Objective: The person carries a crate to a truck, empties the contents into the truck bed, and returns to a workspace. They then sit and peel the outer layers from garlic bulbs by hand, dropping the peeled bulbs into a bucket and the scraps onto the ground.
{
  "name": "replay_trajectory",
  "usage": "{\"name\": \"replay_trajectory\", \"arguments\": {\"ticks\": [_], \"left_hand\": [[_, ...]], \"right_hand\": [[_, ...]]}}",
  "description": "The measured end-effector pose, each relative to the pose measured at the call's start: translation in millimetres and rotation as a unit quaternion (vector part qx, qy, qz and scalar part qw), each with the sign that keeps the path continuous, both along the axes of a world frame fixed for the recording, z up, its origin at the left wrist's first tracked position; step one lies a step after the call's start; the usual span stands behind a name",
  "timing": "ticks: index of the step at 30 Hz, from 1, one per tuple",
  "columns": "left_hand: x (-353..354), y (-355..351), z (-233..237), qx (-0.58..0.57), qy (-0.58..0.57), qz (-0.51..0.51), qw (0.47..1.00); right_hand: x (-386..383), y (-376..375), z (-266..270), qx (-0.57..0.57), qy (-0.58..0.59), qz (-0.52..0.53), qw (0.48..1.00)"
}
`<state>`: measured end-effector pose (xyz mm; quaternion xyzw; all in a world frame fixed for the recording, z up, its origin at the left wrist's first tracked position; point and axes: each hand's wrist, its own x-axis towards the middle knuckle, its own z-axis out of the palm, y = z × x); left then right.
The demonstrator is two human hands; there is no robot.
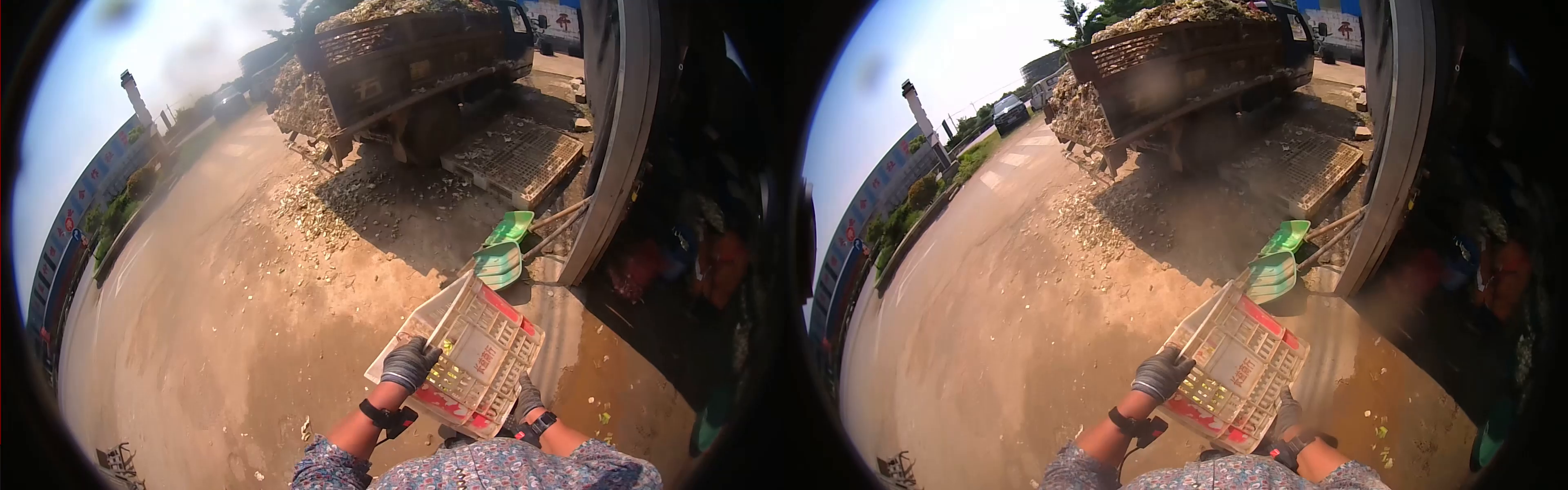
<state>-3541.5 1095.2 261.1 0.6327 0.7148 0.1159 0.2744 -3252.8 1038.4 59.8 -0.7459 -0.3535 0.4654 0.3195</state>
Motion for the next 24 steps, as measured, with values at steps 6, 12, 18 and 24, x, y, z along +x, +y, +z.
{"name": "replay_trajectory", "arguments": {"ticks": [6, 12, 18, 24], "left_hand": [[-21, 217, -11, -0.035, 0.020, -0.141, 0.989], [-28, 423, -15, 0.002, 0.013, -0.154, 0.988], [-21, 602, -51, 0.072, 0.015, -0.303, 0.950], [-8, 748, -46, 0.052, 0.000, -0.459, 0.887]], "right_hand": [[-38, 184, -19, -0.006, 0.037, -0.034, 0.999], [-85, 352, -7, 0.023, 0.098, -0.088, 0.991], [-125, 488, -34, 0.078, 0.239, -0.200, 0.947], [-167, 589, -66, 0.271, 0.522, -0.241, 0.772]]}}
